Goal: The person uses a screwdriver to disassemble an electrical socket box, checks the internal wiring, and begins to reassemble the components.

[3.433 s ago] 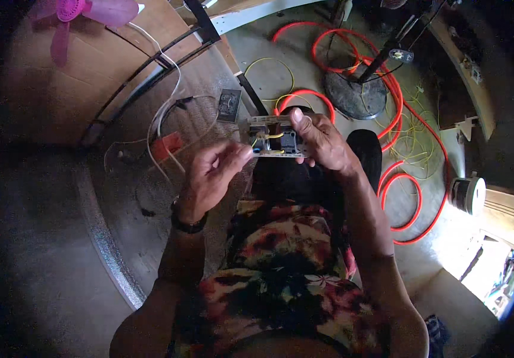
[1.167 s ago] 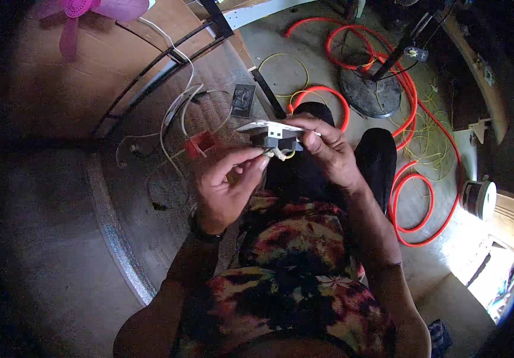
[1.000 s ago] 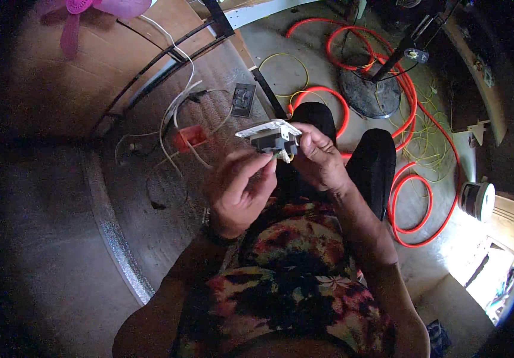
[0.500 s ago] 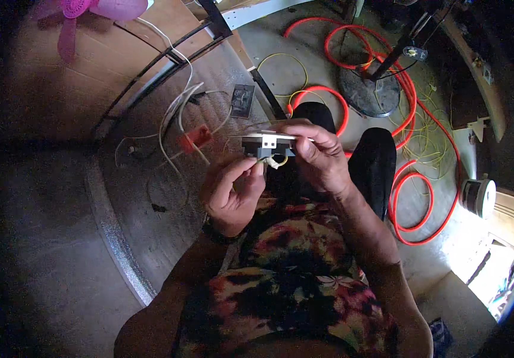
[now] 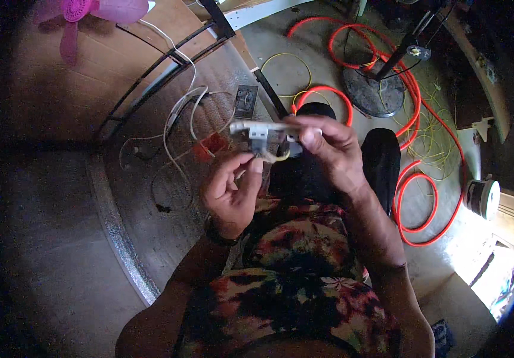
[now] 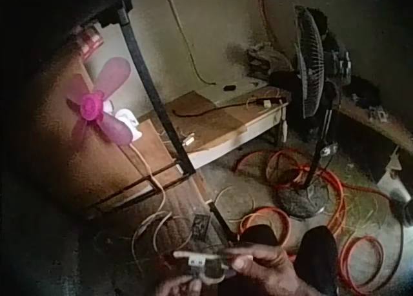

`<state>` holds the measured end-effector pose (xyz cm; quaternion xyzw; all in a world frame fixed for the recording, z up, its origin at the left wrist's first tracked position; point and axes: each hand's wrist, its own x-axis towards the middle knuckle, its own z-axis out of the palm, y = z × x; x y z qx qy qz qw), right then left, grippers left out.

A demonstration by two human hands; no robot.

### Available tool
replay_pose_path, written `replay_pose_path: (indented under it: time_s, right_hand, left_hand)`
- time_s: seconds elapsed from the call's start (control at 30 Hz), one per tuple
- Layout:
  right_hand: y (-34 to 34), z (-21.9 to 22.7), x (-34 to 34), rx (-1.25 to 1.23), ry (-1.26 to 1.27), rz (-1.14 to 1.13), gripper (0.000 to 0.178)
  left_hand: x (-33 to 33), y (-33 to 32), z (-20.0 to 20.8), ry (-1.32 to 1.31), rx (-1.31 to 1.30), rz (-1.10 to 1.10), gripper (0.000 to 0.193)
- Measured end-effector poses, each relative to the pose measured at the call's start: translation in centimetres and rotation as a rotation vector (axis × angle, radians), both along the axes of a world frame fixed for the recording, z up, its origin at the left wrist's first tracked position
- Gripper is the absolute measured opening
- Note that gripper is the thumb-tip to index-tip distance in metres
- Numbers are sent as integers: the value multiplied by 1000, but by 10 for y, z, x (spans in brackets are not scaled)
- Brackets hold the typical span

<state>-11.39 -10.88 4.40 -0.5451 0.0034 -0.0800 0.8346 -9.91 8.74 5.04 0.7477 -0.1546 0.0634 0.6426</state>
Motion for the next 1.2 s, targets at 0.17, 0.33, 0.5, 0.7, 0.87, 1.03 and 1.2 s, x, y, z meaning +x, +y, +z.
replay_pose_path:
  time_s: [0.17, 0.33, 0.5, 0.7, 0.87, 1.03, 1.2]
  right_hand:
    - [-10, 4, 20, -108, 323, 29, 37]
    - [-22, -4, 33, -284, 224, 178, 42]
    - [-26, -23, 35, -285, 204, 263, 39]
    - [-31, -25, 33, -164, 457, 402, 39]
    - [-32, -21, 29, -110, 469, 433, 39]
    - [-34, -29, 33, 113, 566, 511, 38]
    - [-35, -35, 37, 217, 567, 669, 51]
  left_hand:
    - [6, 3, 27, 520, -57, -209, 25]
    - [9, 11, 37, 529, -32, -306, 25]
    - [7, 10, 45, 493, 62, -285, 28]
    - [12, 6, 45, 180, 317, -228, 25]
    - [20, 8, 34, -138, 465, -242, 21]
    - [24, 3, 45, -175, 524, -336, 16]
    - [25, 5, 45, -176, 543, -390, 16]
